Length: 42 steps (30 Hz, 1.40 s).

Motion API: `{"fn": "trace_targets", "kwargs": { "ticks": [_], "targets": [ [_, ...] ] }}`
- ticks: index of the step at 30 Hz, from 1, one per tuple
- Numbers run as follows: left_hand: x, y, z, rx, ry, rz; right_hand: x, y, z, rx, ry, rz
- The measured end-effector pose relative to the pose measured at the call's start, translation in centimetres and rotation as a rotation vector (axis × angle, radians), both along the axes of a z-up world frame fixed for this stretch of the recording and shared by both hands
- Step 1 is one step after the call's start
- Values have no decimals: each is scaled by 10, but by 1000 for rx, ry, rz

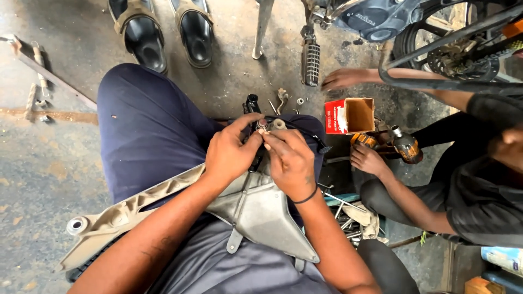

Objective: The person sits on the workshop floor with a metal motorcycle bracket across their lap, fitting bolts and small hardware into it by hand and using pliers to tighten them. They briefly reach over to touch the fuel tank of a red motorcycle beside them before returning to work on the bracket.

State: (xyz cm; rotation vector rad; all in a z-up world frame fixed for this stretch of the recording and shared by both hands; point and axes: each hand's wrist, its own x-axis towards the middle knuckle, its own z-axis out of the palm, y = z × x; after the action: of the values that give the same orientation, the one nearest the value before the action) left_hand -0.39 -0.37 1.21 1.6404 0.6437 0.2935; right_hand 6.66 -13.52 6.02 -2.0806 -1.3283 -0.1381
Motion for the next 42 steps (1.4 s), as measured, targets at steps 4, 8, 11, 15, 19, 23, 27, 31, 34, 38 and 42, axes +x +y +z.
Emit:
{"fn": "trace_targets", "kwargs": {
  "ticks": [4, 8, 11, 15, 19, 23, 27, 31, 34, 38, 42],
  "targets": [
    [1, 1, 4, -24, 20, -7, 2, -5, -1, -15, 70, -39],
    [2, 3, 2, -78, 37, -27, 4, -7, -7, 12, 188, -117],
    [2, 4, -2, -118, 16, -37, 5, -7, -10, 3, 271, -169],
    [4, 5, -2, -116, 26, -55, 5, -5, -6, -6, 109, -74],
    [7, 5, -2, -83, 38, -41, 7, -6, 0, -38, 15, -31],
    [9, 4, 0, -70, 58, -18, 9, -8, -7, -17, 60, -67],
    [8, 3, 1, -27, 26, -26, 2, -6, -12, 60, 141, -153],
    [8, 3, 1, -42, 24, -42, -4, -4, -15, 101, 230, -234],
    [10, 4, 1, -40, 76, -29, -3, -4, -16, 83, 274, -299],
    [11, 4, 3, -48, 79, -25, -5, -2, -12, 106, 287, -292],
    [11, 1, 5, 10, 95, -13, -7, 3, -2, 88, 259, -305]
  ]
}}
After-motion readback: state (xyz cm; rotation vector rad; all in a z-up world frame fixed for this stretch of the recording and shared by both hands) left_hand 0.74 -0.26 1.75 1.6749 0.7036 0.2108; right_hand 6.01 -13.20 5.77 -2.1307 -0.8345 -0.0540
